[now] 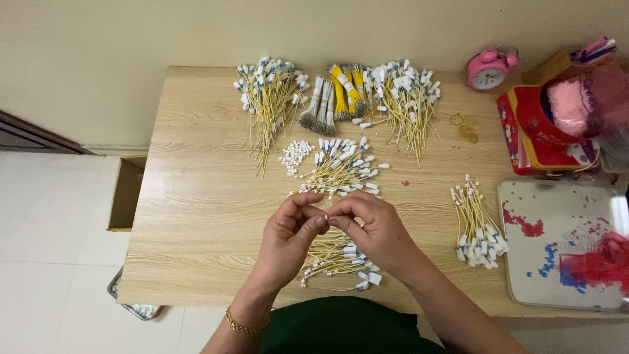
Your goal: Bundling small electronic wire connectors by hand at a workbench.
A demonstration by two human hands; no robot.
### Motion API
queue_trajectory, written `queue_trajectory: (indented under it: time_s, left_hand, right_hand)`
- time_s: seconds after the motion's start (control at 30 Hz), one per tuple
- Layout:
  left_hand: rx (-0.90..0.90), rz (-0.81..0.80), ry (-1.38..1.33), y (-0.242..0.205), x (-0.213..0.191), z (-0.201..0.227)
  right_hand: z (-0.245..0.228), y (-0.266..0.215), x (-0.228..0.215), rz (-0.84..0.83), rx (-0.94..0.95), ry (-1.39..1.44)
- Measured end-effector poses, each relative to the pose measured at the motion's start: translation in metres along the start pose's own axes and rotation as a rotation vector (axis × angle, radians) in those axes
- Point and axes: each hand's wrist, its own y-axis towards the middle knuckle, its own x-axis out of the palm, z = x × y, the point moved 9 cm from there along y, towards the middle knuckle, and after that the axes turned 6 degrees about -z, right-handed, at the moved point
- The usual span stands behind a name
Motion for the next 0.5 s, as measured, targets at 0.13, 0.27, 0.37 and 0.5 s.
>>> queue_trajectory:
  time_s: [0.13, 0.27, 0.37, 0.5]
  left_hand:
    - [0.003, 0.024, -0.016, 0.000, 0.000, 0.001]
    - [0.006, 0.028, 0.002, 0.002, -0.004, -0.006]
    - [-0.024, 0.013, -0.044, 0.006, -0.006, -0.015]
    - [-0.028, -0.030, -0.002, 0.008, -0.004, -0.007]
  right_hand:
    - [0.001, 0.000, 0.003, 0.030, -0.033, 0.020]
    - [0.009, 0.001, 0.001, 0.025, -0.027, 0.049]
    - [0.018, 0.003, 0.001, -0.048, 0.026, 0.135]
    - [0.037, -0.003, 0.007, -0.065, 0.240, 0.375]
